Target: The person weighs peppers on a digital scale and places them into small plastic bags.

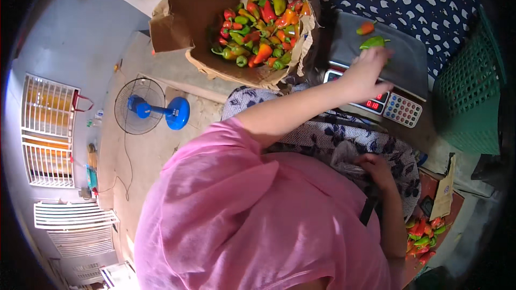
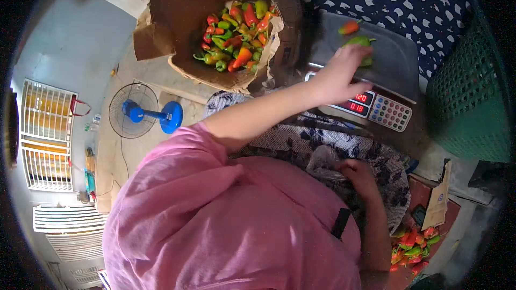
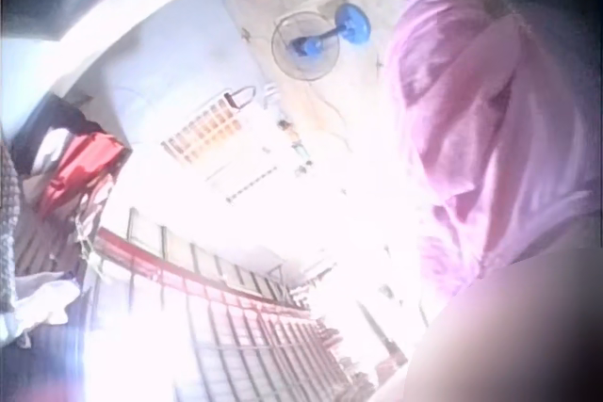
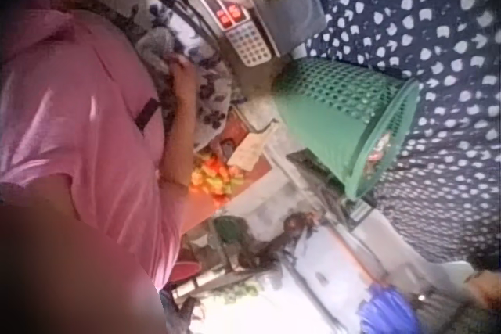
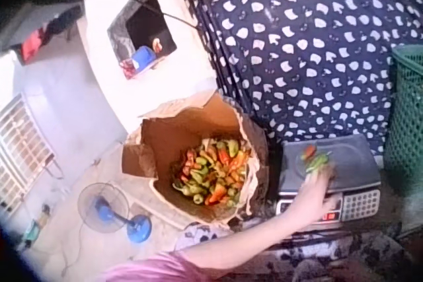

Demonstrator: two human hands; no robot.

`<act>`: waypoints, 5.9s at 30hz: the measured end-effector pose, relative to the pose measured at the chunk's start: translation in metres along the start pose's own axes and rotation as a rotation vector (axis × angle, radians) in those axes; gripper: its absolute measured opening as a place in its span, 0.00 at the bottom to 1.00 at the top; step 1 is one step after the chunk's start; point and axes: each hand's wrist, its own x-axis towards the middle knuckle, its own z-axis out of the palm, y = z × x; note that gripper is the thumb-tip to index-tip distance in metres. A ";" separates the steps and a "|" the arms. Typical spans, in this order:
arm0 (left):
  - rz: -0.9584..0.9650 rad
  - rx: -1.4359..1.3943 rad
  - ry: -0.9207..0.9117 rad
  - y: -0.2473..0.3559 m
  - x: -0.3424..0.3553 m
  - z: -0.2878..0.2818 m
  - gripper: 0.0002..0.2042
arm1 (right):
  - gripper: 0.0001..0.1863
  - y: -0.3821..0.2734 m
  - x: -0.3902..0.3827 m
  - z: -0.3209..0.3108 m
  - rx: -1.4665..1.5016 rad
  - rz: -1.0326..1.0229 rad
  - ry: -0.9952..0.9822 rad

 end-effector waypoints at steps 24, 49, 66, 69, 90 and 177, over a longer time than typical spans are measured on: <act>-0.760 1.353 -0.302 -0.258 -0.052 -0.284 0.21 | 0.11 -0.004 0.001 -0.004 -0.178 0.120 0.077; -1.082 1.077 -0.523 -0.271 0.020 -0.193 0.38 | 0.11 0.004 0.007 0.001 -0.116 0.125 0.153; -0.288 -0.036 -0.052 -0.006 -0.014 -0.204 0.17 | 0.10 -0.002 0.012 0.004 0.003 0.032 0.042; 0.097 0.274 -0.403 0.037 0.033 -0.126 0.19 | 0.10 -0.011 0.009 0.004 -0.094 -0.032 0.056; -0.056 0.003 -0.210 -0.031 0.108 0.003 0.17 | 0.12 0.009 0.016 -0.011 0.115 -0.078 -0.111; -0.158 -0.166 0.609 0.005 -0.065 -0.156 0.04 | 0.10 -0.015 0.009 -0.002 -0.047 -0.011 0.020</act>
